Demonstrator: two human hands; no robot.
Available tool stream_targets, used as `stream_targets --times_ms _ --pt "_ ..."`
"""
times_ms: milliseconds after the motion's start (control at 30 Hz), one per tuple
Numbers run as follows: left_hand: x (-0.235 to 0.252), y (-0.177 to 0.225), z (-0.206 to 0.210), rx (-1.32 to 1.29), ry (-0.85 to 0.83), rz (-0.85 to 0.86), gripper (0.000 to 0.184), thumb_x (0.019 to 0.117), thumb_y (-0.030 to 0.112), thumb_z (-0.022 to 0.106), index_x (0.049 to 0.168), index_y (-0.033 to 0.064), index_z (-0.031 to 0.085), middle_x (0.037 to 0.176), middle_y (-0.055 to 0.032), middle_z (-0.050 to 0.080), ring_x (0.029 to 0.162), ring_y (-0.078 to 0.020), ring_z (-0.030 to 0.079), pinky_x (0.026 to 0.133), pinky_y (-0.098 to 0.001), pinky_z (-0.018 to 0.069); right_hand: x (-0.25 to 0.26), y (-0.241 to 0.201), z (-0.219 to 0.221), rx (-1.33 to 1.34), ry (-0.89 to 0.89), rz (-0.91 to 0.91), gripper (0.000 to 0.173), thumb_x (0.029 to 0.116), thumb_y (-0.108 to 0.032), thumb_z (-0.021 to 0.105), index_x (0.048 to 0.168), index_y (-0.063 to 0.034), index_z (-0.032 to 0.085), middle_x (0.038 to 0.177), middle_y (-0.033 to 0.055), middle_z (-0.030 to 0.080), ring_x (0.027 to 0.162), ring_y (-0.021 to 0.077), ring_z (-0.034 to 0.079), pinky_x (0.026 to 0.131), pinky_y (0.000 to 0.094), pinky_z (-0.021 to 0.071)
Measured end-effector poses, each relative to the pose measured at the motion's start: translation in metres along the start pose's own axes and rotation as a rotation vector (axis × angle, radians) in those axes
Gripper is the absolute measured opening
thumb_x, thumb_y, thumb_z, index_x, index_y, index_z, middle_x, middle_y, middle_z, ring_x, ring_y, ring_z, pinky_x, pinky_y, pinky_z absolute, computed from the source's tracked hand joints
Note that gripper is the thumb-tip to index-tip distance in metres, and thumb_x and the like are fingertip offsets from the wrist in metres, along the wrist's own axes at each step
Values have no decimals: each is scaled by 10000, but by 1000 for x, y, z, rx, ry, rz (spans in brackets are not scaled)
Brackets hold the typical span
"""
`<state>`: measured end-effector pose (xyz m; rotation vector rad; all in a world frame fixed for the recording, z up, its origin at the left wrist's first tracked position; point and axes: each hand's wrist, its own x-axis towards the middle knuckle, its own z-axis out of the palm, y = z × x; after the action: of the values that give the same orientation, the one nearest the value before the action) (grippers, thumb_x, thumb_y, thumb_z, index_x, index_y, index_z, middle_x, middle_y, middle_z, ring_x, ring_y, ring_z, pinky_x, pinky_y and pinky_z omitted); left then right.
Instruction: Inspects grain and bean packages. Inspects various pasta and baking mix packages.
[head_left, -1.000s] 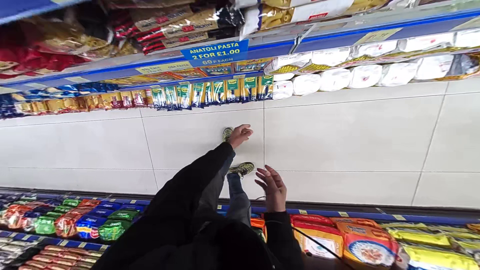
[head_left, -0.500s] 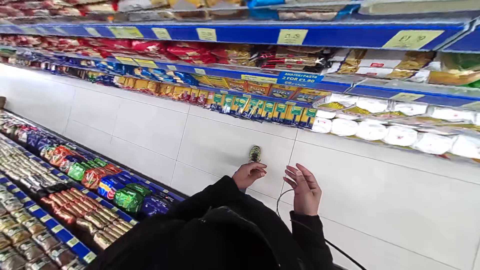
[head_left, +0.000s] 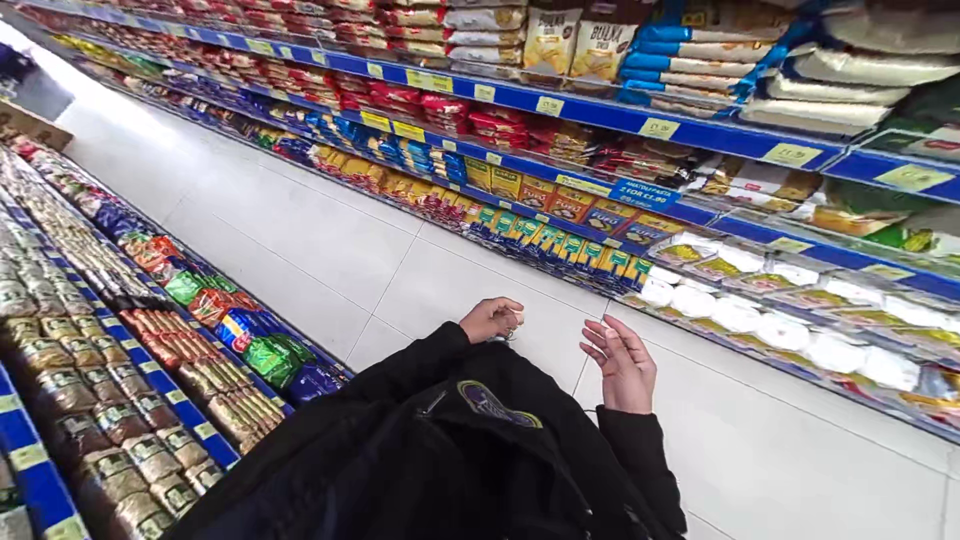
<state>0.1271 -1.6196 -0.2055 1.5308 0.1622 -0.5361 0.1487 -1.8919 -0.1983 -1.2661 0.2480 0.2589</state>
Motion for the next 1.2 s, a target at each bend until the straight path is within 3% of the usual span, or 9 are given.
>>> stream_targets --times_ms 167,433,633,967,1200 --pt "-27 26 -27 -5 15 74 351 1037 86 509 1348 -72 536 1144 -211 691 978 -255 708 846 -430 595 -15 -16 28 12 -146 -8 387 1072 -224 456 1372 3 547 1164 163 729 974 270 745 795 382 642" --pt "-47 44 -76 56 -46 185 395 1014 141 603 1349 -62 552 1126 -183 712 964 -233 722 860 -405 606 -14 -10 77 55 -269 -7 463 1031 -285 542 1379 20 549 1207 212 706 1016 307 732 819 406 635" --pt "-66 38 -166 -8 2 79 416 1021 164 603 1386 -26 539 1201 -184 704 1056 -279 721 893 -441 616 15 -3 152 43 -299 -59 503 998 -307 601 1373 24 549 1201 205 704 1058 306 716 847 415 624" --pt "-80 46 -327 27 26 144 450 1006 197 624 1375 -47 541 1182 -183 708 1048 -279 720 880 -433 621 38 42 306 109 -238 -62 468 1013 -269 578 1359 44 561 1176 207 710 1046 299 717 841 413 623" --pt "-88 37 -380 -2 33 111 439 1011 184 623 1377 -44 544 1178 -178 713 1033 -278 724 877 -424 622 46 63 366 76 -218 -4 441 1011 -252 592 1336 47 583 1170 203 713 1038 291 720 823 403 626"
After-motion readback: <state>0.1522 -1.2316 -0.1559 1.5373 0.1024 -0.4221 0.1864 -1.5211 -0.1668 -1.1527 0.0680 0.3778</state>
